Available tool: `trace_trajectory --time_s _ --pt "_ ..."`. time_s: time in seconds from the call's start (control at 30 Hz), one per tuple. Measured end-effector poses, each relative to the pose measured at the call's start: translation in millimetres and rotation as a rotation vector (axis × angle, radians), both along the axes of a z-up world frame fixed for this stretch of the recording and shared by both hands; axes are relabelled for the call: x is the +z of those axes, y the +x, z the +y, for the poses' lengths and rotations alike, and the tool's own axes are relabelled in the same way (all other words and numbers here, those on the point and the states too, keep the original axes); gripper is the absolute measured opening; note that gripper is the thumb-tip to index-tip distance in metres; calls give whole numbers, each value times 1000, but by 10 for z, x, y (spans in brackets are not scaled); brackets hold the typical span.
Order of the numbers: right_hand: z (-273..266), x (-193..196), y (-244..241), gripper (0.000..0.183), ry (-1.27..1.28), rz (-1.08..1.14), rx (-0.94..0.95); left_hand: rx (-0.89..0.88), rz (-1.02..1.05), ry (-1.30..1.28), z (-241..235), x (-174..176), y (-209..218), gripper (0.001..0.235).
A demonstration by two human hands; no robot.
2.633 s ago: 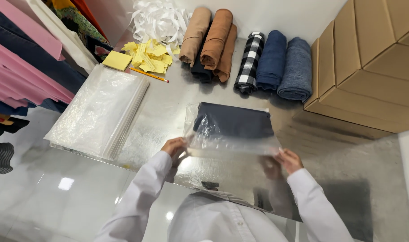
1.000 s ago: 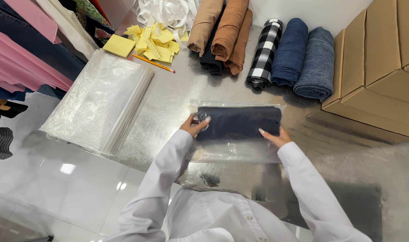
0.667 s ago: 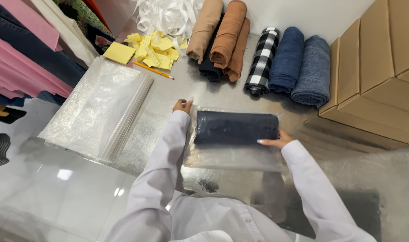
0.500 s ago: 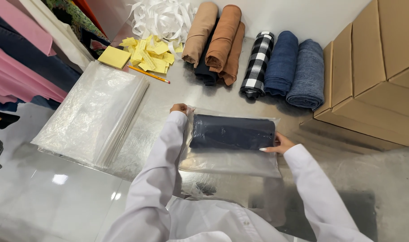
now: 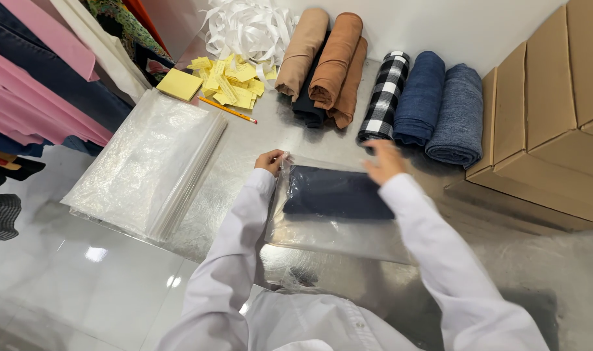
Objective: The person places a folded dark garment into a clear plastic bag on a metal table, seals the bag, and then places it into a cardboard box. The person closes the box and ties a white ribbon around it.
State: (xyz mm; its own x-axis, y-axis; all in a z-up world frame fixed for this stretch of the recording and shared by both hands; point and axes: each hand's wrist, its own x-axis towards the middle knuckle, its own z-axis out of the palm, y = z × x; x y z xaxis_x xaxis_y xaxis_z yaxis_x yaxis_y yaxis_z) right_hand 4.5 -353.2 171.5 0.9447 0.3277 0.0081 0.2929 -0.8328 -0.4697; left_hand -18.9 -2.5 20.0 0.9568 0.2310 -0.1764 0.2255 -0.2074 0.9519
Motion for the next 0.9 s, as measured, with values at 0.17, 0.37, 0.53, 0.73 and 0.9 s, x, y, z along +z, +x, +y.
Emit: trace_trajectory --time_s 0.17,0.37,0.53,0.73,0.9 --pt "1174 -138 1 40 312 123 431 -4 -90 -1 -75 186 -100 9" --pt "1548 -193 -102 15 289 126 410 63 -237 -21 -156 336 -399 11" --pt "1470 49 -323 9 335 90 398 110 -267 -184 -365 474 -569 7" --pt "1396 -220 -71 16 57 -252 582 184 -390 -139 -549 764 -664 5" --pt "1368 -140 -52 21 -78 -407 640 247 -503 -49 -639 771 -650 9"
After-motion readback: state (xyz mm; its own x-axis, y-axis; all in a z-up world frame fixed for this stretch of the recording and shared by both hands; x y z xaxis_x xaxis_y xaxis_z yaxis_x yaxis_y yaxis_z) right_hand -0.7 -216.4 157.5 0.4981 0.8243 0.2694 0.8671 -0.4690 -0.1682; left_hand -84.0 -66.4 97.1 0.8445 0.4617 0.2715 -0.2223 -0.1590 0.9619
